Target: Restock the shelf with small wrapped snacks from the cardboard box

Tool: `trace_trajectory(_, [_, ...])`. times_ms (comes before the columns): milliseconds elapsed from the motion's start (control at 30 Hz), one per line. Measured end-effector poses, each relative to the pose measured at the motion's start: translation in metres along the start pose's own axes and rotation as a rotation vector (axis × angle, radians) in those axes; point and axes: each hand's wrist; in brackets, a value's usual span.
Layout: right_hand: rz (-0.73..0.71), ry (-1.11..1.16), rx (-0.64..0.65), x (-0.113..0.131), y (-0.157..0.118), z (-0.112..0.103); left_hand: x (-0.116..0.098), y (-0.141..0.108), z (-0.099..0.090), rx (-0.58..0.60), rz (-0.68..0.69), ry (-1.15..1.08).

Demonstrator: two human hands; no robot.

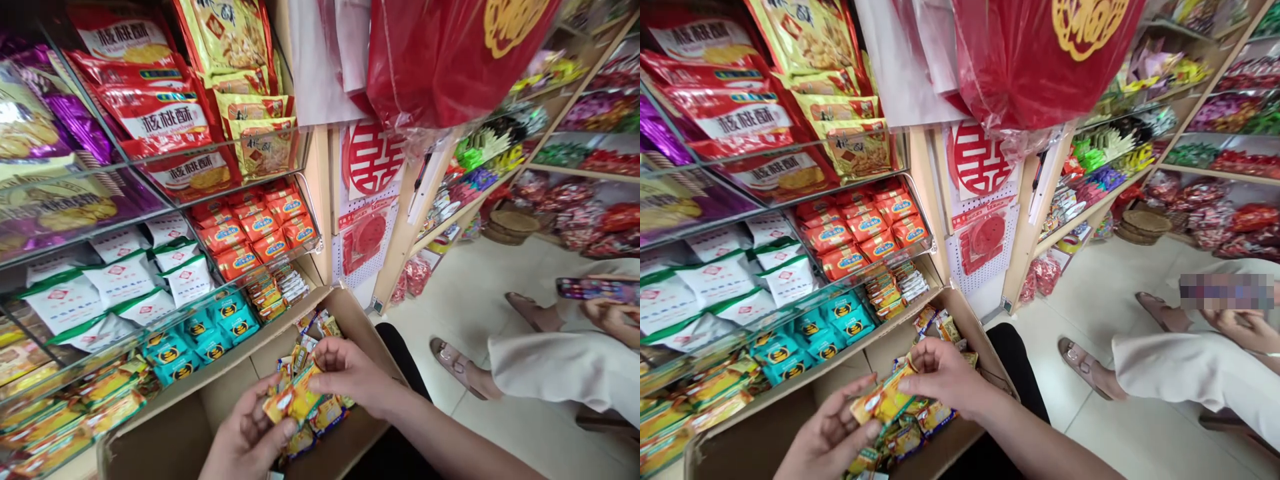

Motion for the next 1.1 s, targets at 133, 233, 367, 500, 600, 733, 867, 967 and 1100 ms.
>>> trace_trajectory(133, [0.115,0.214,-0.051,0.002,-0.002,-0.005,-0.022,-0.001,-0.006,-0.009,-0.066,0.008])
trace_trajectory(233, [0.107,0.229,-0.084,-0.001,-0.003,-0.005,-0.025,-0.003,-0.003,-0.096,-0.051,-0.020])
trace_trajectory(367, [0.038,0.098,-0.042,-0.009,-0.008,-0.003,-0.018,0.001,0.000,0.036,-0.018,0.101])
trace_trajectory(500, [-0.015,-0.242,0.087,-0.009,-0.014,-0.006,-0.008,0.009,-0.005,0.056,0.095,0.234])
trace_trajectory(600, [-0.143,-0.548,0.035,0.003,-0.010,-0.015,-0.009,0.012,-0.020,-0.038,0.299,0.536])
trace_trajectory(733, [-0.302,-0.692,-0.104,0.029,0.022,-0.030,-0.027,0.022,-0.065,-0.184,0.608,1.194])
trace_trajectory(867, [-0.177,-1.044,-0.136,0.062,0.067,-0.028,-0.044,0.039,-0.119,-0.300,0.238,1.437])
trace_trajectory(967, [-0.059,-1.161,-0.148,0.080,0.098,-0.016,-0.047,0.049,-0.141,-0.283,-0.076,1.482])
trace_trajectory(1100, [0.126,-1.140,-0.156,0.068,0.144,-0.007,-0.041,0.048,-0.141,-0.309,-0.124,1.548])
Point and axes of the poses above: each hand's wrist, its own y-axis towards the middle knuckle, its own z-axis out of the palm, x = y × z, and after that the axes turned 1 degree about x, right-handed
